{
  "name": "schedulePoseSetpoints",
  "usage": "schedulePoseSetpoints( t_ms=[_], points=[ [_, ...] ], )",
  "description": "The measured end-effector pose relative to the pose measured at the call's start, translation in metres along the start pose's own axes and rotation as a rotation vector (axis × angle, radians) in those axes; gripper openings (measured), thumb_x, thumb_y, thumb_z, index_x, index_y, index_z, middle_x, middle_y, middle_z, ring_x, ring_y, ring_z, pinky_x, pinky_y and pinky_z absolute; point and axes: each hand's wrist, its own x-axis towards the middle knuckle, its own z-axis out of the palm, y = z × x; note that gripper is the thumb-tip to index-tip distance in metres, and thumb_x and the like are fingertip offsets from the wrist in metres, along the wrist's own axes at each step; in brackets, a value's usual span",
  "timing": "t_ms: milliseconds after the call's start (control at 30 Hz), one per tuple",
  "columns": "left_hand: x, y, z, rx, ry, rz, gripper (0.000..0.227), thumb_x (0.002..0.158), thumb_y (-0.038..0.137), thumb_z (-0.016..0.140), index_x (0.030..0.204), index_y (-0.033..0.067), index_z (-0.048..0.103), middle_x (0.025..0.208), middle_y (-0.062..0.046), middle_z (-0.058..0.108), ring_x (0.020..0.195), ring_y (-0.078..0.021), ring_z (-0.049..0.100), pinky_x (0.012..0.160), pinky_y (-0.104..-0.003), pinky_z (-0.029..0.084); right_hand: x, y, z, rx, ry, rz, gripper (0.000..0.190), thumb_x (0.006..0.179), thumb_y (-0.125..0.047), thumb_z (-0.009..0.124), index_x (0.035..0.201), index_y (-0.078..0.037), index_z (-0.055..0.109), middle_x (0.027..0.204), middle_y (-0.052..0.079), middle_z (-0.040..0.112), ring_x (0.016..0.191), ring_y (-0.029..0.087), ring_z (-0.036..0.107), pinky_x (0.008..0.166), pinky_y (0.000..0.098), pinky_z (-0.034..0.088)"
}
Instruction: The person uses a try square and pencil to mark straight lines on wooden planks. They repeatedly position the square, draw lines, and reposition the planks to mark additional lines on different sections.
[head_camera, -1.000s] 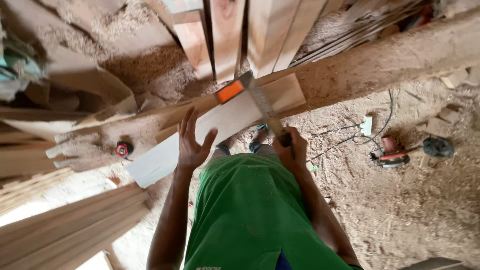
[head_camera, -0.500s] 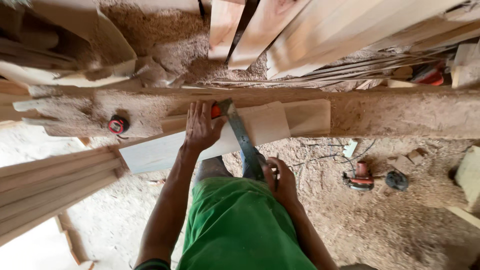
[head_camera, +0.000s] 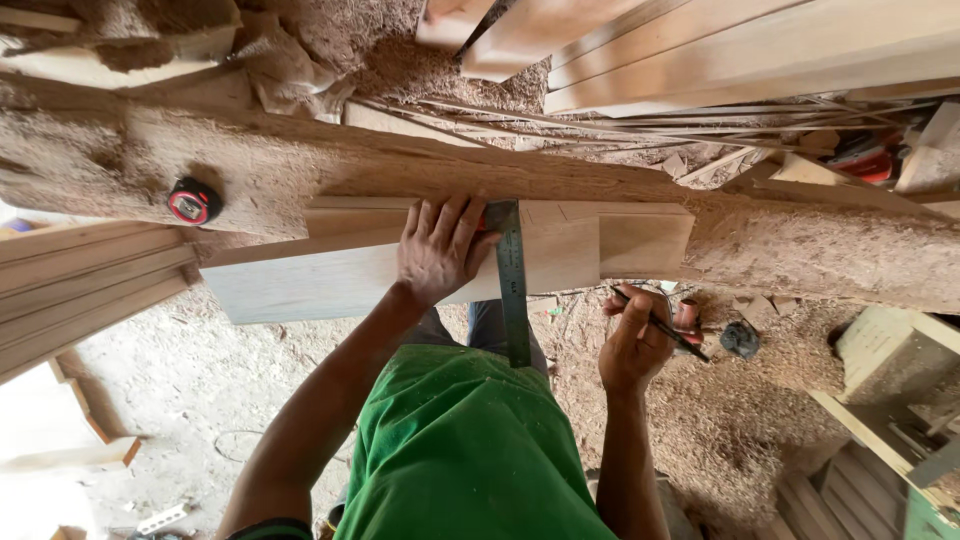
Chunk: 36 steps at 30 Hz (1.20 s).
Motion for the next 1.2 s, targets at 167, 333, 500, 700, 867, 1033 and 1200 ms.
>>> schedulePoseSetpoints(
  t_ms=[167, 333, 500, 700, 867, 1033, 1200],
  points=[
    [0.0, -0.002, -0.003, -0.007, -0.068, 0.041, 0.058, 0.103, 0.04, 0.068, 0.146, 0.0021, 0.054, 0.131, -0.017, 0.057, 0.113, -0.033, 0.055, 0.094, -0.052, 0.05, 0.002, -0.023, 0.022, 0.066, -0.052, -0.083, 0.022, 0.11, -0.019, 0.058, 0.117, 0.002, 0.058, 0.1, 0.013, 0.072, 0.088, 0.019, 0.073, 0.074, 0.0327, 0.061],
    [0.002, 0.001, -0.006, -0.053, -0.073, 0.018, 0.056, 0.104, 0.038, 0.067, 0.145, 0.0031, 0.052, 0.132, -0.016, 0.055, 0.118, -0.0323, 0.054, 0.1, -0.051, 0.047, -0.003, -0.036, 0.032, 0.065, -0.163, -0.061, 0.021, 0.113, -0.015, 0.053, 0.121, 0.002, 0.062, 0.105, 0.015, 0.072, 0.091, 0.02, 0.072, 0.079, 0.033, 0.061],
    [0.003, 0.003, -0.004, -0.062, -0.054, 0.003, 0.052, 0.105, 0.039, 0.064, 0.143, 0.0043, 0.052, 0.132, -0.014, 0.056, 0.119, -0.0312, 0.055, 0.101, -0.05, 0.047, 0.0, -0.04, 0.037, 0.029, -0.185, -0.058, 0.024, 0.112, -0.018, 0.056, 0.122, 0.003, 0.06, 0.108, 0.017, 0.072, 0.095, 0.023, 0.074, 0.079, 0.0338, 0.062],
    [0.003, 0.001, 0.0, -0.05, -0.051, 0.008, 0.05, 0.106, 0.04, 0.063, 0.14, 0.0039, 0.054, 0.129, -0.015, 0.058, 0.113, -0.0301, 0.056, 0.098, -0.05, 0.048, 0.012, -0.04, 0.05, -0.005, -0.209, -0.082, 0.031, 0.112, -0.026, 0.054, 0.122, 0.002, 0.063, 0.11, 0.015, 0.074, 0.094, 0.021, 0.075, 0.074, 0.0324, 0.063],
    [0.003, -0.001, -0.003, -0.035, -0.035, 0.028, 0.047, 0.107, 0.038, 0.063, 0.139, 0.0036, 0.056, 0.13, -0.015, 0.058, 0.113, -0.0311, 0.058, 0.097, -0.05, 0.05, 0.02, -0.034, 0.08, -0.145, -0.246, -0.133, 0.032, 0.112, -0.026, 0.054, 0.126, 0.0, 0.067, 0.112, 0.015, 0.074, 0.097, 0.021, 0.072, 0.081, 0.0343, 0.061],
    [0.003, -0.001, -0.002, -0.019, -0.021, 0.038, 0.048, 0.106, 0.038, 0.064, 0.139, 0.0035, 0.058, 0.129, -0.015, 0.06, 0.112, -0.0312, 0.059, 0.093, -0.049, 0.053, 0.009, -0.036, 0.085, -0.293, -0.295, -0.395, 0.025, 0.113, -0.02, 0.057, 0.127, -0.003, 0.069, 0.114, 0.015, 0.073, 0.107, 0.026, 0.067, 0.091, 0.0347, 0.056],
    [0.005, -0.001, -0.002, -0.017, -0.026, 0.041, 0.048, 0.106, 0.038, 0.066, 0.138, 0.0028, 0.06, 0.128, -0.016, 0.061, 0.11, -0.0318, 0.06, 0.09, -0.048, 0.053, -0.026, -0.047, 0.044, -0.429, -0.353, -0.369, 0.017, 0.106, -0.013, 0.059, 0.115, -0.004, 0.07, 0.109, 0.012, 0.073, 0.106, 0.025, 0.068, 0.094, 0.0389, 0.053]
  ],
)
